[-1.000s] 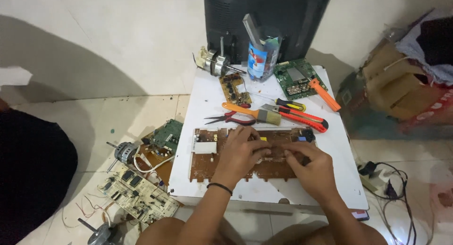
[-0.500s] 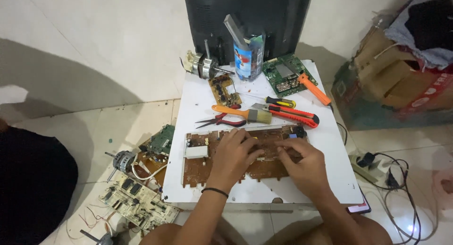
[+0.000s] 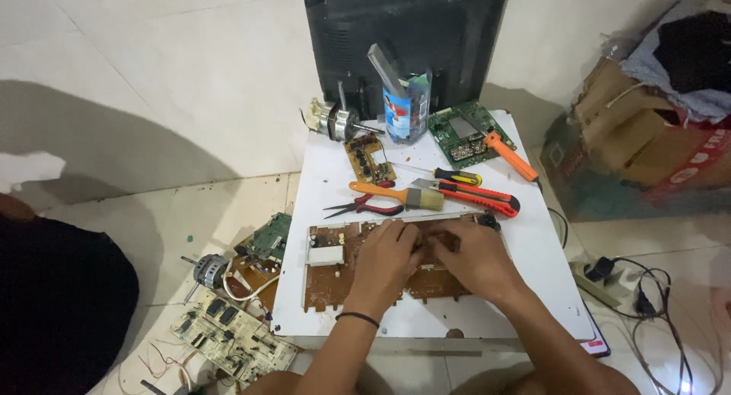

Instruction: Manually removing electronic components from a circuit board using hands and a utility knife.

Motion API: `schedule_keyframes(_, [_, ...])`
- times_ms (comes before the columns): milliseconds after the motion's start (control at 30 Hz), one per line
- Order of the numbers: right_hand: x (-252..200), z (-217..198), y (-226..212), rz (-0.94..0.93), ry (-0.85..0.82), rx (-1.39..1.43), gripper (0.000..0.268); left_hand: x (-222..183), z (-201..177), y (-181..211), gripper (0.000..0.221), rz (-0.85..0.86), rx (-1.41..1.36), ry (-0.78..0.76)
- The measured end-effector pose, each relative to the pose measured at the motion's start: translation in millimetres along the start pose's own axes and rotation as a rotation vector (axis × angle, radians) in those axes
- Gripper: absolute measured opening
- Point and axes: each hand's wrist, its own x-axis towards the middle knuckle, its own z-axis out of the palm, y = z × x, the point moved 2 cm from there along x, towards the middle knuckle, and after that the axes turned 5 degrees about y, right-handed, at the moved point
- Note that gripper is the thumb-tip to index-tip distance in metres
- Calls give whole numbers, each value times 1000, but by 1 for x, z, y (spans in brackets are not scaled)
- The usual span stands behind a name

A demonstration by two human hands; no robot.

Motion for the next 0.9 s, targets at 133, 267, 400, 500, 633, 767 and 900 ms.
schedule_keyframes(133, [17, 11, 12, -5, -63, -49, 36, 3, -5, 2, 22, 15, 78, 21])
schedule_keyframes(267, [19, 14, 12, 31, -29, -50, 30, -1, -5, -2, 20, -59, -137, 17])
schedule_keyframes(400, [16, 16, 6, 38, 13, -41, 27, -4, -5, -7, 26, -142, -230, -53])
schedule_keyframes(500, [14, 15, 0, 15, 49, -66, 26, -3, -7, -7, 25, -231, -236, -122])
schedule_keyframes(633, [16, 29, 19, -136, 169, 3, 22, -4, -3, -11, 23, -293, -269, -224])
schedule_keyframes(767, [9, 33, 21, -197, 196, -3, 20, -8, 5, -13, 31, -231, -188, -198])
schedule_keyframes(900, [1, 37, 33, -280, 239, 55, 20, -7, 2, -12, 30, -220, -213, -176])
